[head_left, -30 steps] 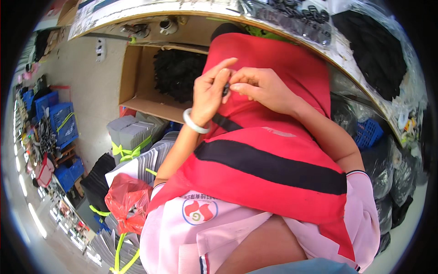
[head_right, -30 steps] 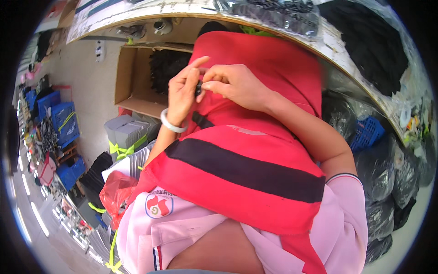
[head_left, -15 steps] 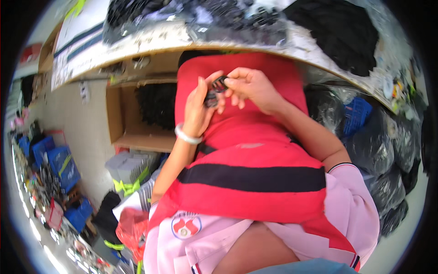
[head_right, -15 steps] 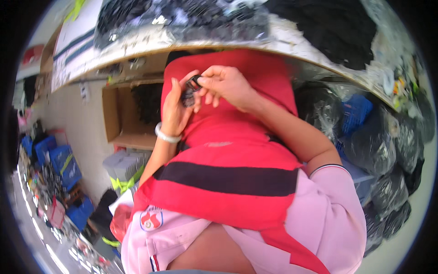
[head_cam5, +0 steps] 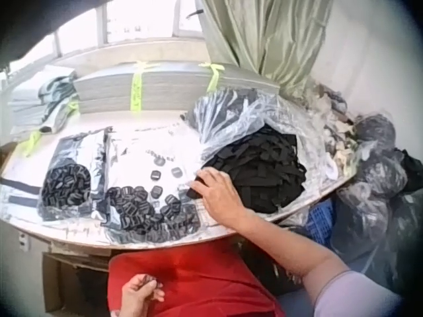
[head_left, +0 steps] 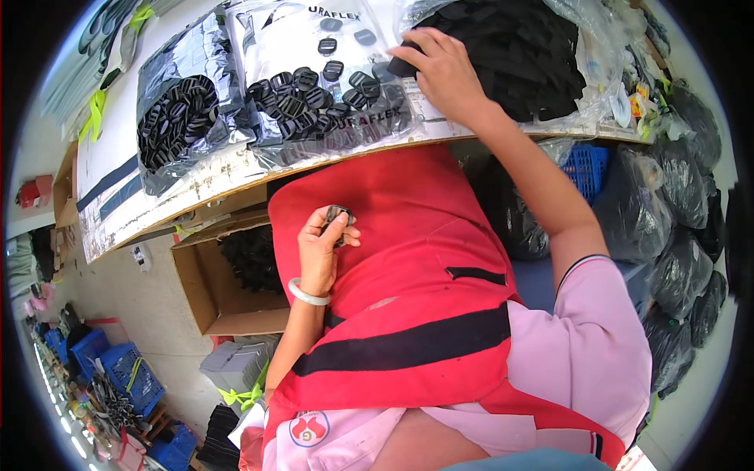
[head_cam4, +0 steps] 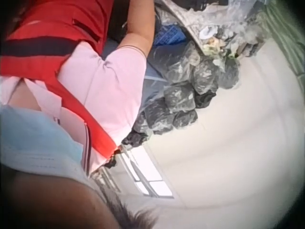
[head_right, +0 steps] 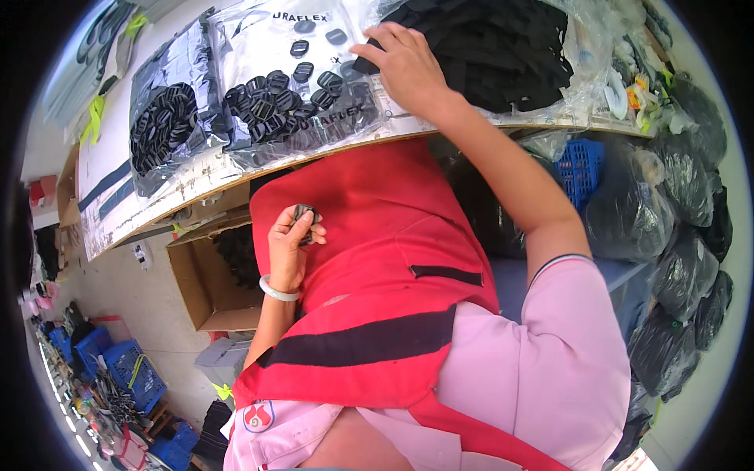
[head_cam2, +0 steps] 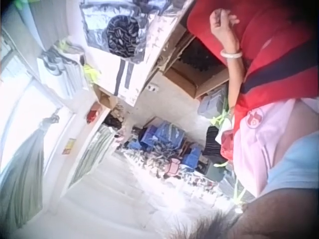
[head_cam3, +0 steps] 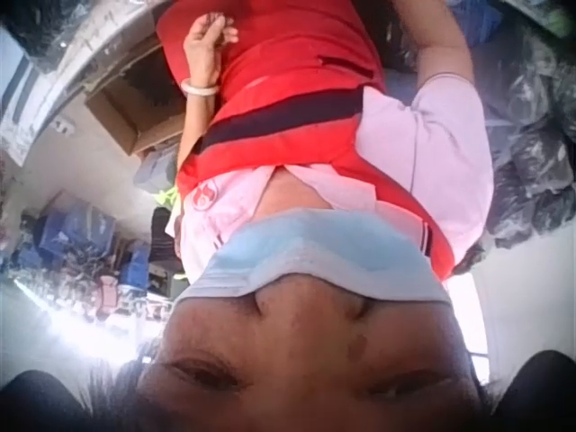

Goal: Manually threading plastic buckles onto black nylon straps at a workbench.

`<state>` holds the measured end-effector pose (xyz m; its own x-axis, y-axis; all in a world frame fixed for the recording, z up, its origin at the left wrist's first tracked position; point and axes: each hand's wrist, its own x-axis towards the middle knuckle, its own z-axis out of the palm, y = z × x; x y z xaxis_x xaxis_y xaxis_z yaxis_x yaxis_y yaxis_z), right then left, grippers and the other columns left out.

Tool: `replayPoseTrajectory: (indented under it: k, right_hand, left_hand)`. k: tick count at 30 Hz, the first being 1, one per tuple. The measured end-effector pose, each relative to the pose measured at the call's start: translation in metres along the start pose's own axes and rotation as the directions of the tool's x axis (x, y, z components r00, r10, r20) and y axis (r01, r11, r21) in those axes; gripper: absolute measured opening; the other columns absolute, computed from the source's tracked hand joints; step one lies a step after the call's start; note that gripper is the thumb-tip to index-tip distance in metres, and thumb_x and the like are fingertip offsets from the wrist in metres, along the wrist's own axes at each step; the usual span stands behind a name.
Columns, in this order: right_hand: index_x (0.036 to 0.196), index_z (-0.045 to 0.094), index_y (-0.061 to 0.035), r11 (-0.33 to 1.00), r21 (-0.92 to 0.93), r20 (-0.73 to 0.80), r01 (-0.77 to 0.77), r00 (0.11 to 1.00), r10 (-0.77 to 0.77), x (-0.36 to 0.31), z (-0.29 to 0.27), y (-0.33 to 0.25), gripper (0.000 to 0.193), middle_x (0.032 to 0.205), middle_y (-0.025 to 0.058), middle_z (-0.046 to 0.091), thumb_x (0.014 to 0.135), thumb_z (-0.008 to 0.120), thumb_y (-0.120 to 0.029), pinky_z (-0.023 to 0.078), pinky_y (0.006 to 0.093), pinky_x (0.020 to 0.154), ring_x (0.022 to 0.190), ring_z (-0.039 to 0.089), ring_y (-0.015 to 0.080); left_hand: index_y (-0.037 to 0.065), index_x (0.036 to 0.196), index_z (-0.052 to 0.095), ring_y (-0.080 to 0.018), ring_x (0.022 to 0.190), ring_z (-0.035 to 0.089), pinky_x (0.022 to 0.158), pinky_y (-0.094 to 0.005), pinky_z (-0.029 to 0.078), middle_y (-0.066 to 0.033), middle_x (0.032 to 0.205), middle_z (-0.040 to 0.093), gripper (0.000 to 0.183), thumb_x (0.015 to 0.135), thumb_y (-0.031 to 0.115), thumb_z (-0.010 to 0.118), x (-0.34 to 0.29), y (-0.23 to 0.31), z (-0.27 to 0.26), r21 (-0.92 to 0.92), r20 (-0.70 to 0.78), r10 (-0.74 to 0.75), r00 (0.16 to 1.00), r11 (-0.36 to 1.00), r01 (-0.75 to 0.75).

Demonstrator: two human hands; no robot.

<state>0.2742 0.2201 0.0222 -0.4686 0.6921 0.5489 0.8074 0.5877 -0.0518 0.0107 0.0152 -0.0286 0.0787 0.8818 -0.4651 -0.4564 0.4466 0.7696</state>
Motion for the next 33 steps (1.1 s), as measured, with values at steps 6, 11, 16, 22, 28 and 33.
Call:
replayPoseTrajectory:
  k: [6,11,16,22,28,33]
  right_hand:
    - [0.114,0.063,-0.0128,0.998,-0.054,0.255,-0.011,0.967,0.025,-0.025,0.025,0.033,0.038,0.118,0.0009,0.061,0.077,0.066,-0.006,0.036,0.0389,0.097,0.118,0.051,0.0221]
    - [0.112,0.064,-0.0079,0.975,0.211,0.302,-0.074,0.953,0.007,-0.068,-0.001,0.016,0.036,0.117,0.0022,0.061,0.076,0.068,-0.006,0.047,0.0359,0.093,0.115,0.053,0.026]
    - [0.111,0.066,-0.0095,0.954,0.278,0.284,-0.115,0.958,0.032,-0.062,-0.006,0.009,0.029,0.117,0.0026,0.062,0.082,0.066,-0.01,0.048,0.0349,0.093,0.113,0.053,0.0265]
    - [0.108,0.071,-0.0141,0.993,0.119,-0.142,0.008,0.99,0.01,-0.012,-0.037,-0.006,0.022,0.108,0.0033,0.068,0.087,0.067,-0.012,0.045,0.032,0.089,0.101,0.059,0.0216]
    - [0.103,0.073,-0.0062,0.567,0.706,0.094,-0.424,0.85,0.518,0.011,-0.098,-0.064,0.017,0.083,-0.0072,0.061,0.087,0.071,-0.006,0.029,0.0155,0.05,0.06,0.04,-0.0015]
    - [0.101,0.072,-0.004,0.587,0.746,0.158,-0.315,0.939,0.304,-0.01,-0.093,-0.077,0.016,0.092,-0.0008,0.063,0.085,0.07,-0.002,0.043,0.0184,0.066,0.076,0.055,0.0063]
  left_hand:
    - [0.001,0.099,0.062,-0.0147,0.068,0.064,0.061,-0.027,0.053,-0.008,0.083,0.066,0.008,0.094,0.006,0.06,-0.003,-0.007,-0.001,0.029,0.017,-0.04,0.999,0.999,0.039]
    - [0.0,0.1,0.063,-0.0127,0.067,0.063,0.059,-0.0244,0.052,-0.0063,0.082,0.065,0.01,0.092,0.006,0.063,-0.005,-0.015,-0.016,0.034,0.017,-0.109,0.994,0.994,0.109]
    - [0.0,0.1,0.062,-0.013,0.067,0.063,0.06,-0.0243,0.051,-0.0079,0.082,0.066,0.011,0.093,0.007,0.062,0.002,-0.013,-0.012,0.18,0.094,-0.057,0.994,0.983,0.04]
    - [-0.002,0.102,0.062,-0.012,0.067,0.063,0.056,-0.0234,0.051,-0.0075,0.085,0.066,0.012,0.094,0.007,0.06,0.005,0.001,-0.003,0.118,0.068,0.038,0.997,0.992,-0.046]
    - [-0.001,0.105,0.064,-0.0068,0.058,0.053,0.049,-0.0209,0.041,-0.0028,0.076,0.061,0.019,0.098,0.015,0.056,-0.003,0.014,-0.007,0.088,0.029,0.14,0.99,0.986,-0.142]
    - [-0.001,0.106,0.066,-0.0071,0.058,0.052,0.05,-0.0208,0.04,-0.0022,0.074,0.06,0.021,0.098,0.016,0.055,-0.003,0.025,-0.005,0.155,0.004,0.172,0.985,0.973,-0.171]
